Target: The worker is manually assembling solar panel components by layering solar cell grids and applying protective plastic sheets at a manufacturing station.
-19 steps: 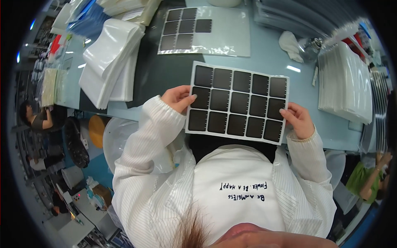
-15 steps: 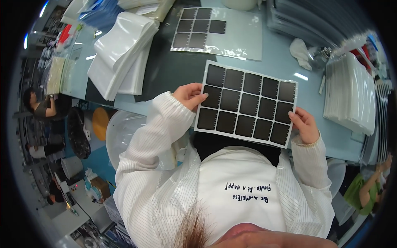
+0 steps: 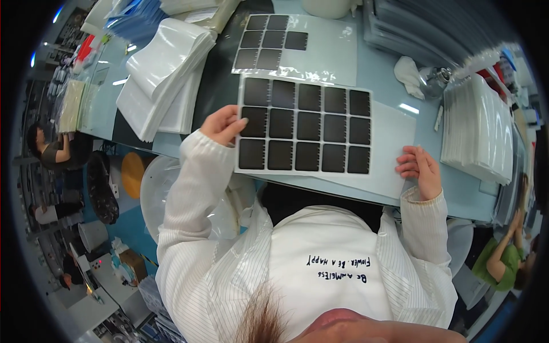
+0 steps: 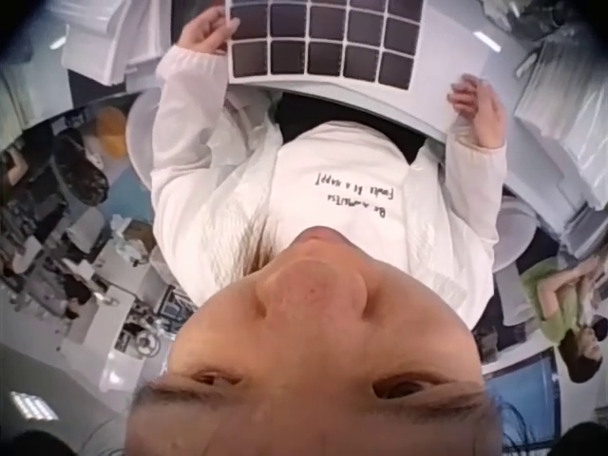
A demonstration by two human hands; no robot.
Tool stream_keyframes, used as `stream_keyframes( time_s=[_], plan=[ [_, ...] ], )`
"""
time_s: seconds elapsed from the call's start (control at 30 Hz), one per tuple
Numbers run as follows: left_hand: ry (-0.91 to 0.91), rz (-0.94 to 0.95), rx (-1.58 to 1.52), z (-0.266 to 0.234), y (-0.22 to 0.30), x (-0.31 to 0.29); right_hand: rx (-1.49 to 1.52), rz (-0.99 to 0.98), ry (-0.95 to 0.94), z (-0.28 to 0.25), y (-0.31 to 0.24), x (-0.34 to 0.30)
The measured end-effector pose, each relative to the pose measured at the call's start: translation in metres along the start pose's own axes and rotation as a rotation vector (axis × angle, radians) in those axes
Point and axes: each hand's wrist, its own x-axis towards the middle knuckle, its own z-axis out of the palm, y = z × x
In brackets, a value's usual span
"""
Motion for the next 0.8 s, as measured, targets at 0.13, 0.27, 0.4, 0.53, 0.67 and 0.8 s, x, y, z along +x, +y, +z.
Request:
stream_keyframes(
  time_s=[0.13, 0.27, 0.4, 0.53, 0.67, 0.8],
  plan=[
    [-0.029, -0.039, -0.007, -0.002, -0.004, -0.003, -0.207, -0.166, 0.191, -0.036, 0.019, -0.009],
    [-0.100, -0.047, -0.066, -0.012, -0.016, 0.006, -0.490, -0.401, 0.269, -0.068, 0.041, -0.003],
    [-0.041, -0.126, -0.062, -0.015, -0.031, 0.008, -0.889, -0.544, 0.573, -0.060, 0.040, -0.018],
    [-0.071, -0.106, -0.076, -0.021, -0.035, 0.011, -0.955, -0.618, 0.736, -0.050, 0.062, -0.026],
    [-0.039, -0.080, -0.062, -0.023, -0.035, 0.014, -0.852, -0.520, 0.702, -0.052, 0.065, -0.030],
    [-0.066, -0.016, -0.083, -0.030, -0.043, 0.016, -0.713, -0.599, 0.753, -0.058, 0.071, -0.029]
  ],
)
